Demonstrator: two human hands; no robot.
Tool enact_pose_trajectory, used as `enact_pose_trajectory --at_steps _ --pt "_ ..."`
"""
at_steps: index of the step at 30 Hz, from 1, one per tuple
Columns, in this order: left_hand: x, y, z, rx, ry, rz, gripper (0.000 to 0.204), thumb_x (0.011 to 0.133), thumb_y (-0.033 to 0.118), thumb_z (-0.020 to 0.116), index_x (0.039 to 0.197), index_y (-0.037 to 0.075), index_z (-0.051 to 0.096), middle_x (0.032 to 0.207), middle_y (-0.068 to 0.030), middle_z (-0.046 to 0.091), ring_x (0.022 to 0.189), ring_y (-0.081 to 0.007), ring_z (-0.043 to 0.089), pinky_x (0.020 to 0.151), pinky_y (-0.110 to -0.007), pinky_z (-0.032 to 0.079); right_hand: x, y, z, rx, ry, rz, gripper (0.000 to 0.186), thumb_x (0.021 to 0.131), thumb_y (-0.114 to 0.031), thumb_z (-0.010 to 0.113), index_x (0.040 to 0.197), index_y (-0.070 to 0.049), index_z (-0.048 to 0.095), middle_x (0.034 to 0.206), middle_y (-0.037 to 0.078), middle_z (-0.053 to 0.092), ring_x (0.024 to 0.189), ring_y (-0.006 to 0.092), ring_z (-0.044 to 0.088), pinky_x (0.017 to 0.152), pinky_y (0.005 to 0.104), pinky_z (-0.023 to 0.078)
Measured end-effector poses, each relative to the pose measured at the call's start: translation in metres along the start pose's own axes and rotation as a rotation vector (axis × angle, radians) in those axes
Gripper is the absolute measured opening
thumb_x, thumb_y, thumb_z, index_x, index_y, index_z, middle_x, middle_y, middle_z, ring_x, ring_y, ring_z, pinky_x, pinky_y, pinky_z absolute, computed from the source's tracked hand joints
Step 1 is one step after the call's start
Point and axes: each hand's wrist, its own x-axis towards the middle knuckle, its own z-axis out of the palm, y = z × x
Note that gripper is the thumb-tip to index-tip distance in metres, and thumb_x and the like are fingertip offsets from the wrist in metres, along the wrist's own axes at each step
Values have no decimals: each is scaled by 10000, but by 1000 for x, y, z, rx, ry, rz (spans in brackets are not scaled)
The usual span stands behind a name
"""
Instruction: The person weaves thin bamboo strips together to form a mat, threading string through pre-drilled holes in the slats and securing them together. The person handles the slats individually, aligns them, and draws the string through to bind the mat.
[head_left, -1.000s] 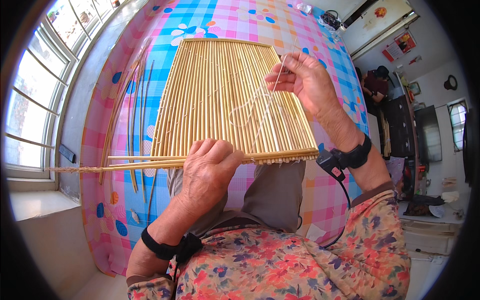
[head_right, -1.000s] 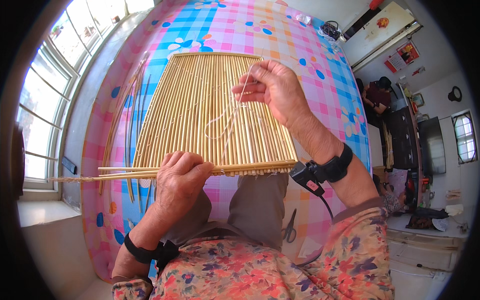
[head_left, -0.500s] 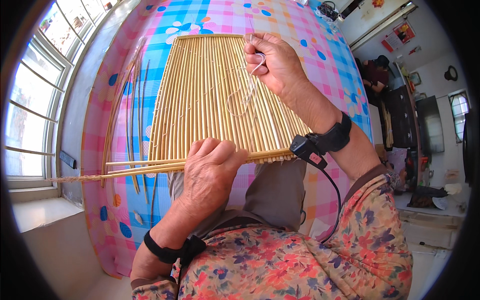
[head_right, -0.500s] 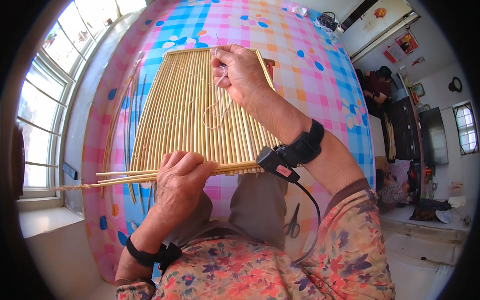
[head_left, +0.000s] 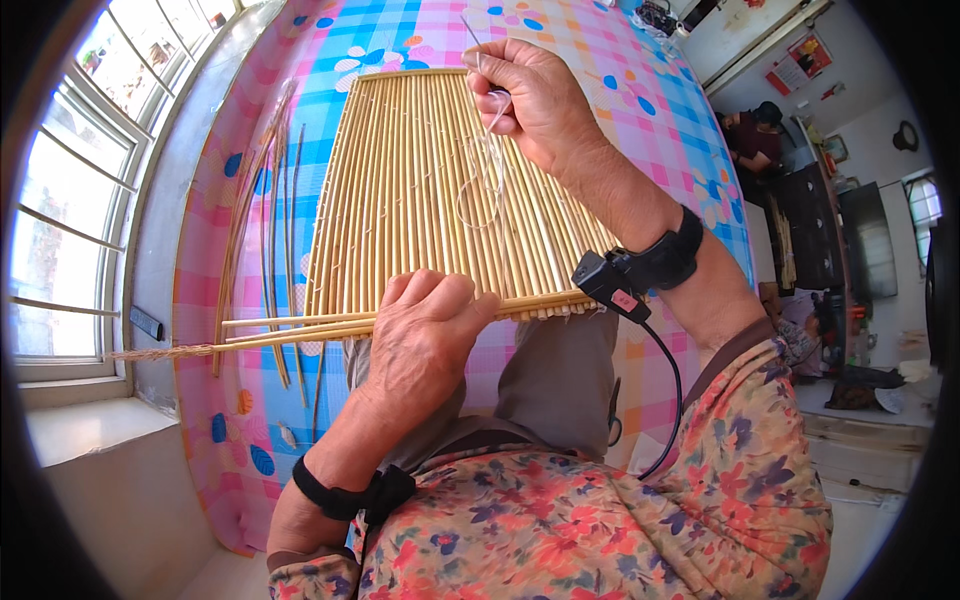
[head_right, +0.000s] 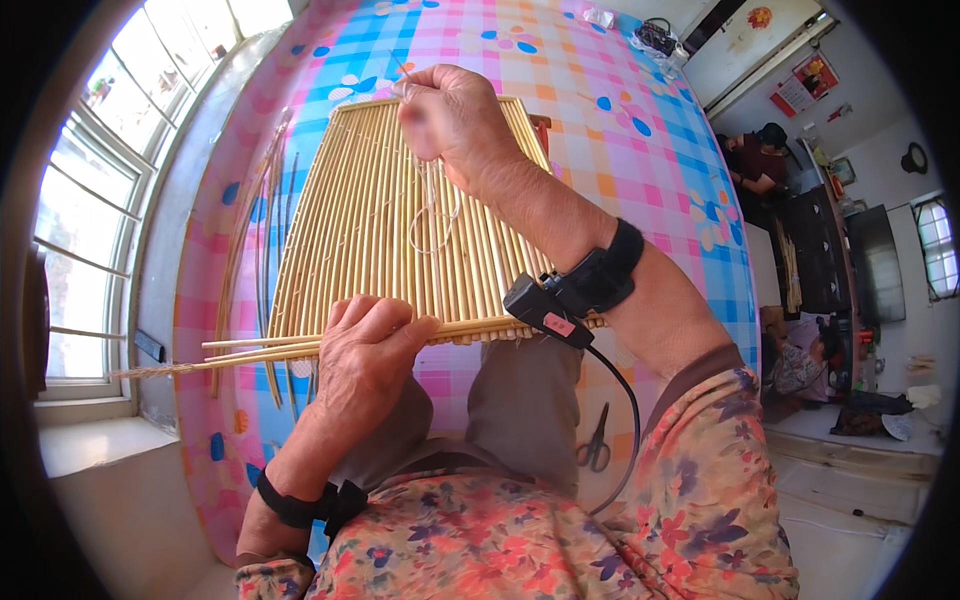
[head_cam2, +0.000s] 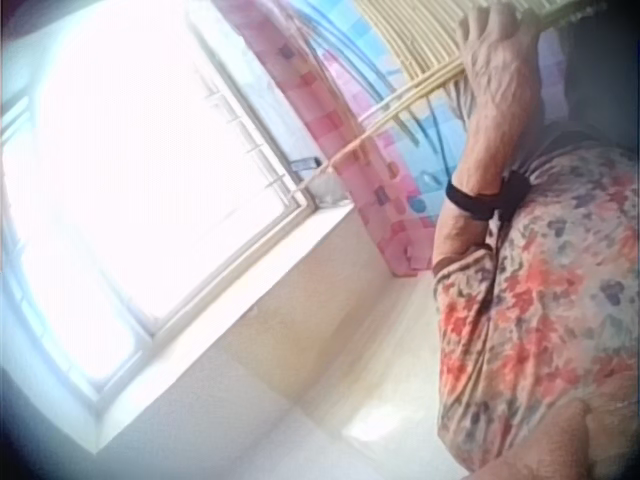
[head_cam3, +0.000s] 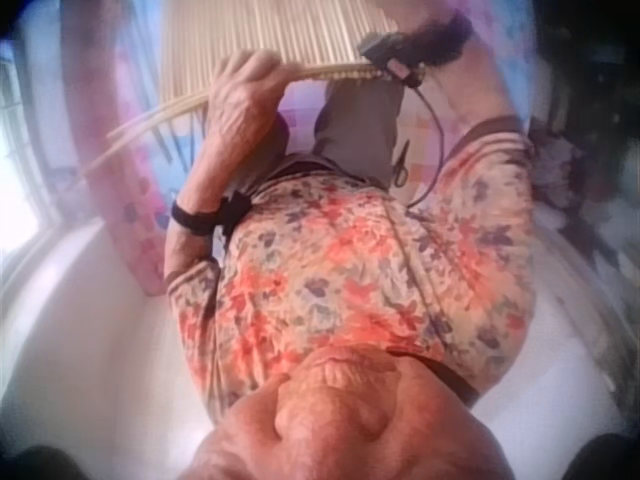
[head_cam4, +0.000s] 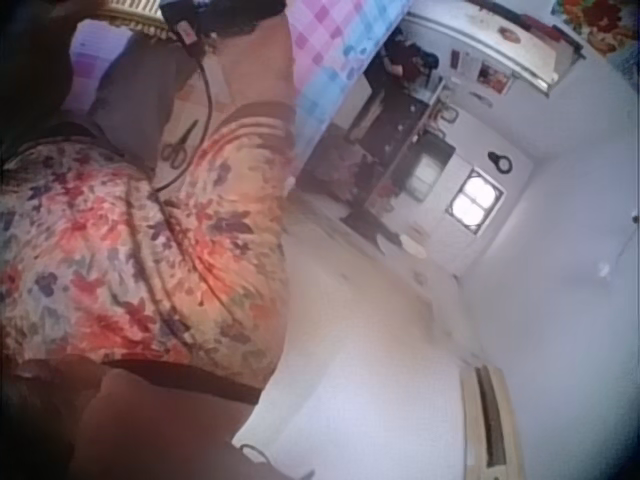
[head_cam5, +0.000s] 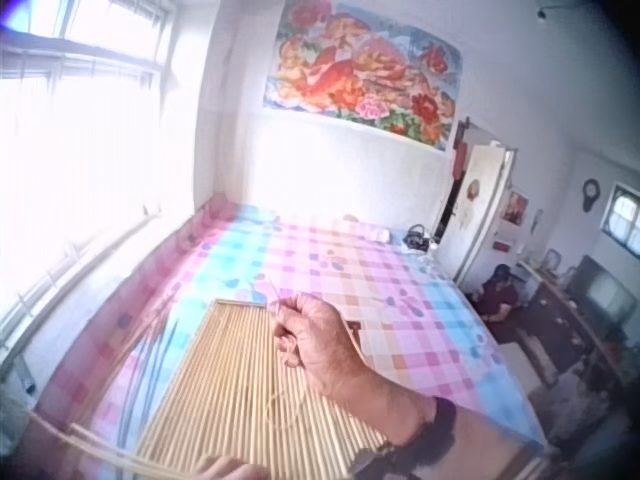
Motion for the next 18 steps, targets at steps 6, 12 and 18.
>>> enact_pose_trajectory --at_steps 6,12,18 --pt "-4 -7 1 21 27 -7 271 712 52 689 975 118 681 852 -19 558 833 -231 568 768 -383 434 -16 -44 -43 -844 -185 -28 286 1013 -191 472 1213 -25 591 955 54 678 765 99 673 619 202 548" --pt "-5 -6 -20 114 21 6 267 728 7 675 986 71 656 915 -51 634 888 -239 616 854 -390 448 -47 -105 -133 -1352 40 135 326 991 -238 479 1255 -59 547 912 50 662 698 105 641 541 223 507" --pt "-12 -11 -16 -57 115 -110 160 791 14 683 951 27 670 976 -91 639 890 -277 612 774 -381 481 -72 -144 -116 -1273 -112 -195 140 955 -128 563 1016 -22 630 935 46 662 834 119 636 718 248 505"
